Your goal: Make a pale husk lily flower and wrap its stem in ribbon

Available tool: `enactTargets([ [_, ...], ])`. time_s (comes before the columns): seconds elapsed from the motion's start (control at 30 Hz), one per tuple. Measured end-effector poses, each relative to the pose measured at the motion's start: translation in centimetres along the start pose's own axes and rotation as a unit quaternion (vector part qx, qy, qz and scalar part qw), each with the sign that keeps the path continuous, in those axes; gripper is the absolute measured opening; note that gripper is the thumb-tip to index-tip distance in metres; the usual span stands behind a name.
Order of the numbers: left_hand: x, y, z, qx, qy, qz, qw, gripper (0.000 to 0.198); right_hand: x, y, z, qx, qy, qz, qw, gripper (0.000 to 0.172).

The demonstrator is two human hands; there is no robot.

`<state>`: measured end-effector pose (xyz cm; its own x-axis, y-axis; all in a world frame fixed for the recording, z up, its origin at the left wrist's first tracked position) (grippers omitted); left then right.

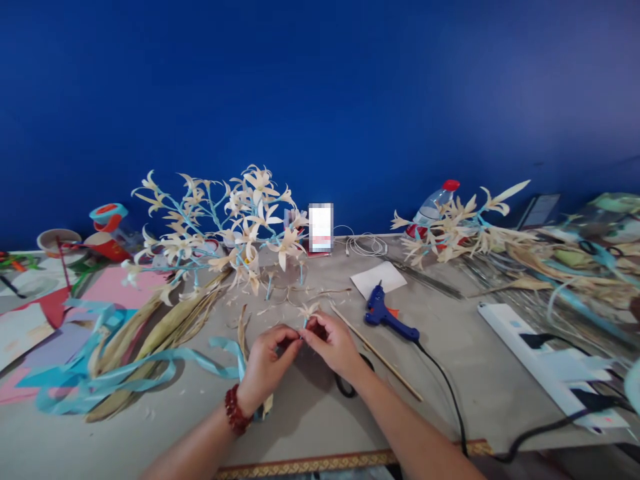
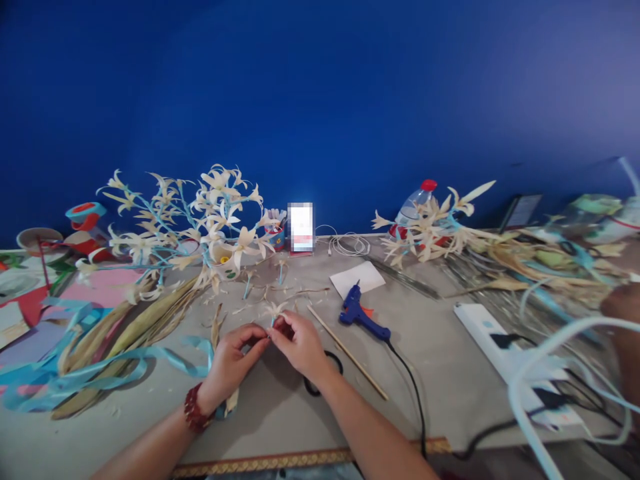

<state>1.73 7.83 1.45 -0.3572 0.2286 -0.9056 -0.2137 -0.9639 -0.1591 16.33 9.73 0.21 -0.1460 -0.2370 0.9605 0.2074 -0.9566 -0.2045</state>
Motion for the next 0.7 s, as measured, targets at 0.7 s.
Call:
enactTargets([
  [0.7,1.3,0.2,-1.0,0.062,0.148,0.074,0.984,0.025,-1.4,0.2,-0.7,0.028,-0.210,-0.124,0.969,0.034],
])
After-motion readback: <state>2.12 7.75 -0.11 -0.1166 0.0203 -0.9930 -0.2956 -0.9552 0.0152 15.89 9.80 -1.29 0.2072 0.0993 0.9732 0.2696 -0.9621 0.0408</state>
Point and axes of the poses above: each hand's wrist, its own y-axis away from the middle knuckle, its own z-axis out of the back of the hand, x = y × z, the point moved 5 cm from there along -y, towards the middle knuckle, and after that the axes turned 3 degrees about -y, right-handed, at the moved point
